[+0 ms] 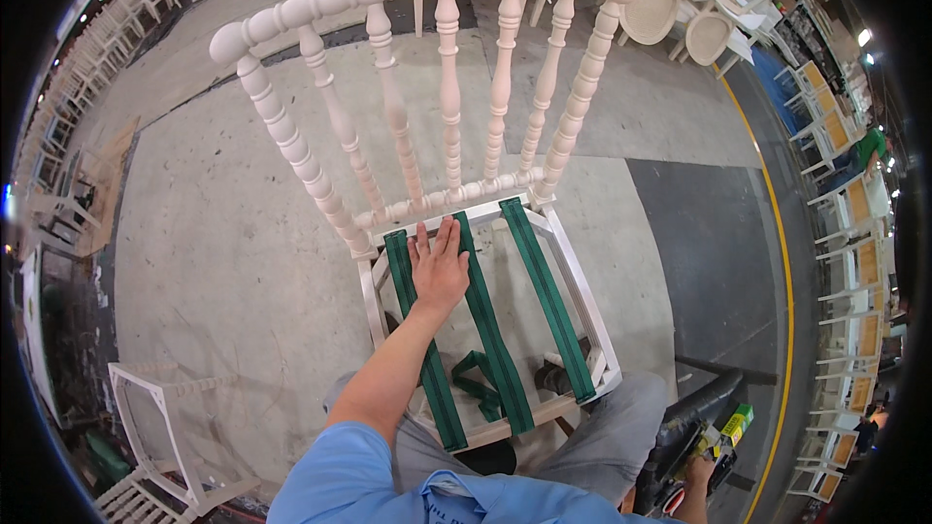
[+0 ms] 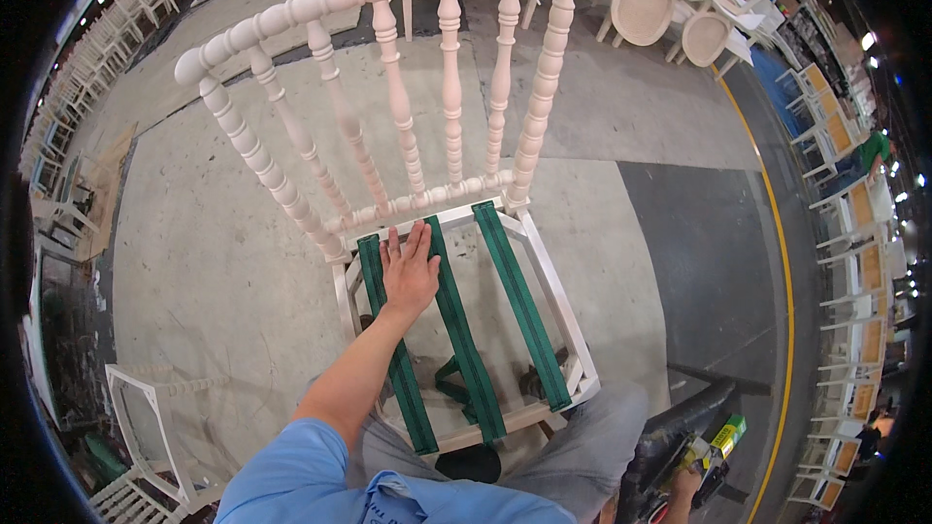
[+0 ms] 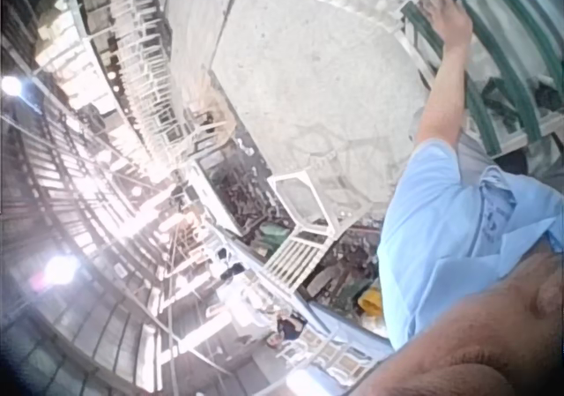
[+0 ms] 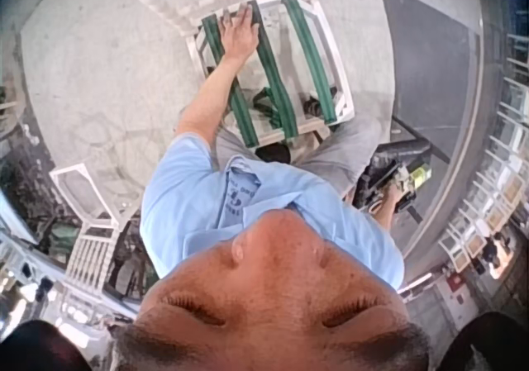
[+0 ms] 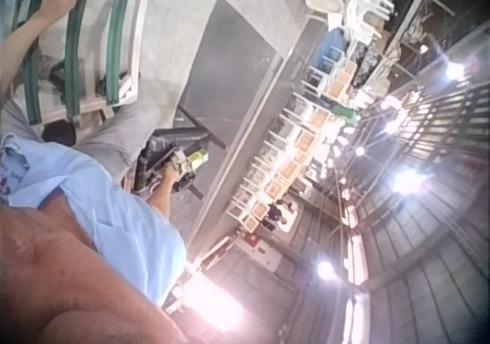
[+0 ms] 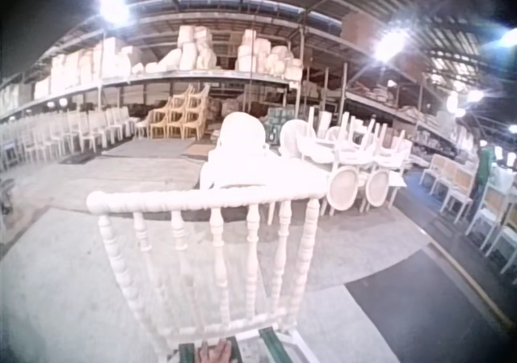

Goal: The person attaches green slats to a white wooden chair frame using a nail gun. They position each slat, secure it with the nail gun, and trim excess material with scissors.

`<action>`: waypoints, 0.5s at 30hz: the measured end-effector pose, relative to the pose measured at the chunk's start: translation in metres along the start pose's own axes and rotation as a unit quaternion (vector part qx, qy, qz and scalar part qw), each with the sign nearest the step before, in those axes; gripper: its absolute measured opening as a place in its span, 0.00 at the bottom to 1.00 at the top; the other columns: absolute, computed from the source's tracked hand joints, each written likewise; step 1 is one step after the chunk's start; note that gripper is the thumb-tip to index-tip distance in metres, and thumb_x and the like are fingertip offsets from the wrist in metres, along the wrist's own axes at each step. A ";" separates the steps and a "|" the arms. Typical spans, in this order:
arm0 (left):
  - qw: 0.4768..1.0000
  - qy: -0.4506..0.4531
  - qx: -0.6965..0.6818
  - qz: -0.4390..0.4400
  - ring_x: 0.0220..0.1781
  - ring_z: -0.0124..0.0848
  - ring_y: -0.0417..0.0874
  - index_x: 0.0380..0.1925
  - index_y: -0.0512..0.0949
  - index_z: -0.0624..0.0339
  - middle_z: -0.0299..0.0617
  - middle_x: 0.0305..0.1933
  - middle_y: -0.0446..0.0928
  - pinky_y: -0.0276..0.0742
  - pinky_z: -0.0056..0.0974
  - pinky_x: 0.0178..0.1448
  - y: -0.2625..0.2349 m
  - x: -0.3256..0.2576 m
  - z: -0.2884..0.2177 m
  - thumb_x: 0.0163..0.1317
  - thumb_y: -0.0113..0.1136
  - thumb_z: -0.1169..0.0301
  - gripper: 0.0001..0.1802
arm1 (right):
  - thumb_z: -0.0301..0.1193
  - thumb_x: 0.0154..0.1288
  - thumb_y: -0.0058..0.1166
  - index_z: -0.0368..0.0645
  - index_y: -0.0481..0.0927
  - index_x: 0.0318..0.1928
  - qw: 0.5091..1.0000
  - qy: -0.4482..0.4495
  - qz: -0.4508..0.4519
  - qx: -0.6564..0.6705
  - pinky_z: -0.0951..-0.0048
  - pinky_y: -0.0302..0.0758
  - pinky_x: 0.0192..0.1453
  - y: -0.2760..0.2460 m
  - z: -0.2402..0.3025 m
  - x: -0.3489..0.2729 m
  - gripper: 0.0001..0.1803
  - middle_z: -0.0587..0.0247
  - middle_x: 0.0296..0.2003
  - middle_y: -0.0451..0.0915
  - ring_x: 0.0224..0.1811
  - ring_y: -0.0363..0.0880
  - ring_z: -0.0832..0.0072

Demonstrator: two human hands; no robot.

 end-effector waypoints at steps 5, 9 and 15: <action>1.000 -0.003 -0.003 0.007 0.87 0.62 0.52 0.82 0.63 0.49 0.33 0.88 0.56 0.47 0.67 0.88 0.002 -0.001 0.001 0.73 0.60 0.58 0.38 | 0.18 0.51 0.59 0.35 0.83 0.46 0.999 -0.043 0.017 -0.027 0.63 0.76 0.36 0.006 0.026 -0.002 0.18 0.63 0.34 0.82 0.33 0.81 0.67; 1.000 -0.003 -0.003 0.003 0.87 0.62 0.53 0.82 0.64 0.50 0.34 0.88 0.57 0.46 0.66 0.88 0.001 -0.001 0.002 0.72 0.62 0.59 0.39 | 0.17 0.46 0.57 0.36 0.79 0.56 0.997 -0.058 0.025 0.031 0.61 0.78 0.40 0.001 0.061 -0.016 0.30 0.62 0.41 0.80 0.38 0.80 0.65; 1.000 -0.006 -0.004 0.013 0.88 0.62 0.50 0.82 0.62 0.50 0.34 0.89 0.55 0.46 0.67 0.88 0.007 -0.001 0.006 0.73 0.61 0.58 0.39 | 0.23 0.55 0.66 0.42 0.78 0.60 0.968 -0.142 0.134 0.156 0.66 0.76 0.40 0.021 0.188 -0.061 0.29 0.68 0.44 0.80 0.42 0.79 0.71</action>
Point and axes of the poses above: each hand's wrist, its own x-axis towards the middle knuckle, its own y-axis out of the palm, z = x × y, the point moved 10 cm from there along x, towards the middle knuckle
